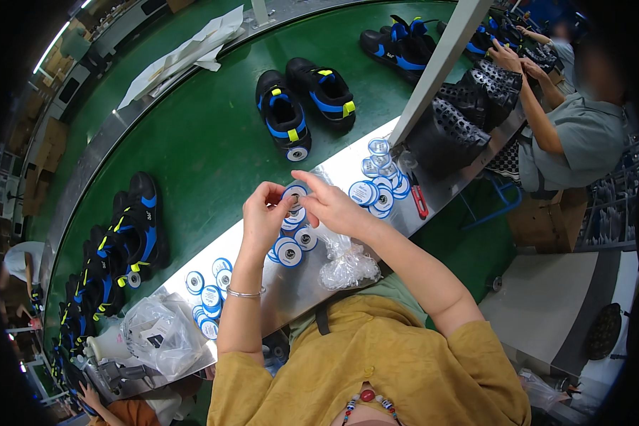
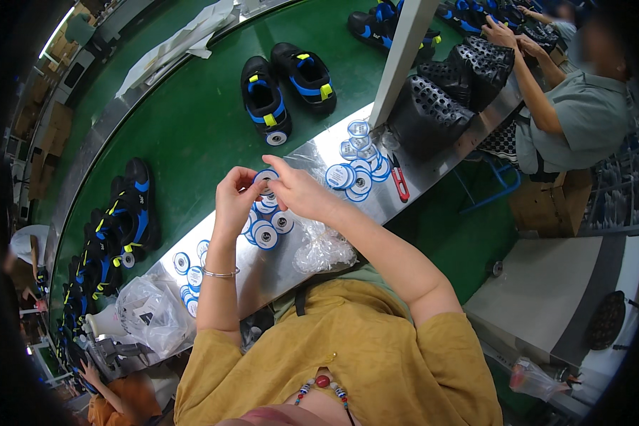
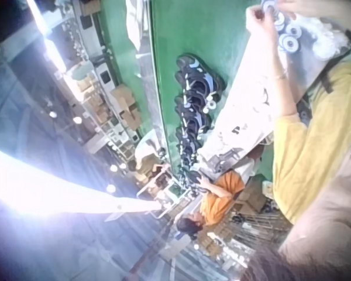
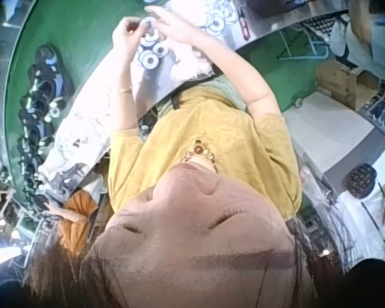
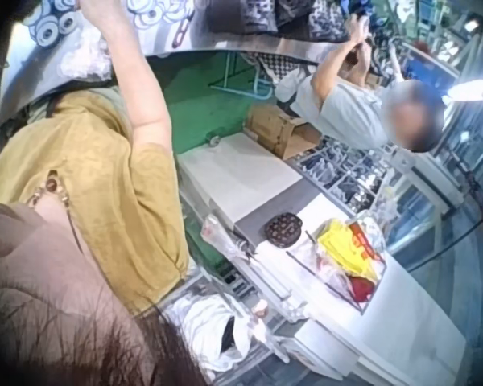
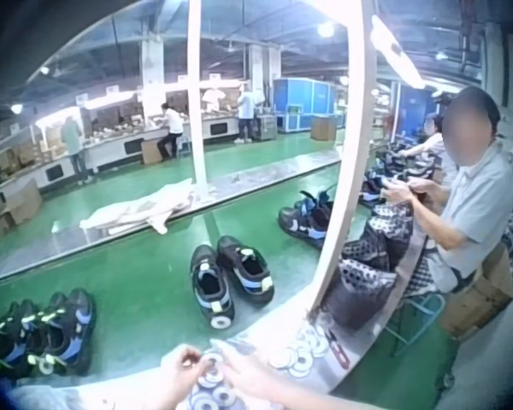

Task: The person attaches small circular tags to the heel area of black and blue shoes on a conveyor belt. They pick up tags from a pile, peel off backing, and press them onto each shoe, then move the shoes forward along the belt.

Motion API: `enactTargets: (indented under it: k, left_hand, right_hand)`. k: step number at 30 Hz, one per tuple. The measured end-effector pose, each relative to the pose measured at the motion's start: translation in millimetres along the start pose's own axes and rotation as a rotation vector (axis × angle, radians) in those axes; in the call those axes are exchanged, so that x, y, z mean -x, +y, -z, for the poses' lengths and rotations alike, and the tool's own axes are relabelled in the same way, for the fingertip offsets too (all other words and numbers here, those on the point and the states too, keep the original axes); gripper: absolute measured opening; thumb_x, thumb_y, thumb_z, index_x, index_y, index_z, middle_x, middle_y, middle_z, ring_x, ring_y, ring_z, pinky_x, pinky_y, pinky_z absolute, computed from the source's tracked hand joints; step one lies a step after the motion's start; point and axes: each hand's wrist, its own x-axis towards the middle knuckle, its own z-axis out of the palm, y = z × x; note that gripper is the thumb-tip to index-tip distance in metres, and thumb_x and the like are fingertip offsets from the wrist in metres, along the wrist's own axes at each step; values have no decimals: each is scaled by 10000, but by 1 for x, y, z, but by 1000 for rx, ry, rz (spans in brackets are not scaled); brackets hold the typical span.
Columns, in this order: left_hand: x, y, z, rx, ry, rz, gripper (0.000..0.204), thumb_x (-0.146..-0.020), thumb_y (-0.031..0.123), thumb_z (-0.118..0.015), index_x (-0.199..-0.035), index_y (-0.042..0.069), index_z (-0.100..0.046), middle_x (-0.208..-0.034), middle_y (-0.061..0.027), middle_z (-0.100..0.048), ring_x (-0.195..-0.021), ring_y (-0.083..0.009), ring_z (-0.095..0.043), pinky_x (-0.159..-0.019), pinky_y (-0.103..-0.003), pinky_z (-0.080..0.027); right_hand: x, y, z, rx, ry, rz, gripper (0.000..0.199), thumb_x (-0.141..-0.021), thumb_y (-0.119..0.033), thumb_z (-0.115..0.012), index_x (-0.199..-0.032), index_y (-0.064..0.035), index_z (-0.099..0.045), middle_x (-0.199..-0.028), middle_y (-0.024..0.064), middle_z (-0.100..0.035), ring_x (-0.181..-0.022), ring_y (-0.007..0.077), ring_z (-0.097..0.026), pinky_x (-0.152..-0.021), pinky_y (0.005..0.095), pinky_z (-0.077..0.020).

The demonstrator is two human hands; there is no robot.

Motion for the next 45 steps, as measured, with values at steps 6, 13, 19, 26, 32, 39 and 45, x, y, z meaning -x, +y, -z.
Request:
enactTargets:
  k: [6, 13, 19, 26, 32, 39, 45]
  left_hand:
    - [5, 0, -3, -8, 31, -95, 106, -848, 34, -703, -912, -6, -629, -823, -28, -639, -705, -82, -581, -595, -211, -495]
    - [13, 7, -5, -42, 56, -194, 75, -828, 9, -700, -890, -17, -666, -831, -56, -680, -684, -107, -615, -607, -244, -494]
    - [21, 9, -4, 76, -17, -128, 114, -883, 76, -676, -922, -31, -679, -797, -27, -657, -697, -75, -569, -622, -207, -457]
    - [23, -1, -3, 330, -123, 24, 171, -933, 143, -636, -832, 7, -616, -737, -5, -605, -666, -48, -525, -582, -199, -416]
    - [29, 7, -6, 224, -5, -156, 149, -950, 103, -609, -846, -1, -589, -743, 7, -580, -670, -44, -510, -600, -194, -421]
    - [50, 3, -23, 75, 247, -390, 148, -902, 32, -628, -771, -1, -568, -662, -40, -529, -597, -111, -485, -551, -256, -391]
    - [89, -26, -55, -157, 259, -690, 197, -800, -16, -668, -671, 23, -524, -608, -108, -485, -513, -257, -475, -473, -361, -358]
  right_hand:
    - [0, -3, 0, -119, -41, -16, 494, -938, -125, -475, -1401, 14, -373, -662, 86, -603, -611, 152, -581, -630, 303, -475]
    - [1, -11, -1, -163, -35, -52, 367, -944, -123, -484, -1274, 33, -452, -661, 58, -577, -593, 125, -548, -597, 279, -447]
    - [0, 8, 2, -169, -9, 37, 208, -936, -142, -514, -1067, 18, -492, -672, 92, -602, -608, 155, -587, -578, 315, -464]
    - [22, -10, -6, 407, 44, 230, 216, -933, -220, -569, -979, -32, -473, -768, 229, -635, -748, 437, -613, -614, 488, -459]
    - [27, -17, 4, 297, 94, 270, 182, -887, -188, -639, -884, -17, -577, -713, 174, -627, -658, 344, -626, -575, 402, -460]
    - [47, -3, 2, 323, 378, 484, 67, -862, -67, -637, -849, -15, -596, -776, 152, -629, -684, 340, -626, -584, 389, -480]
    - [74, 45, 19, 481, 665, 557, 50, -837, 9, -643, -870, -7, -610, -745, 134, -608, -632, 306, -610, -557, 365, -470]
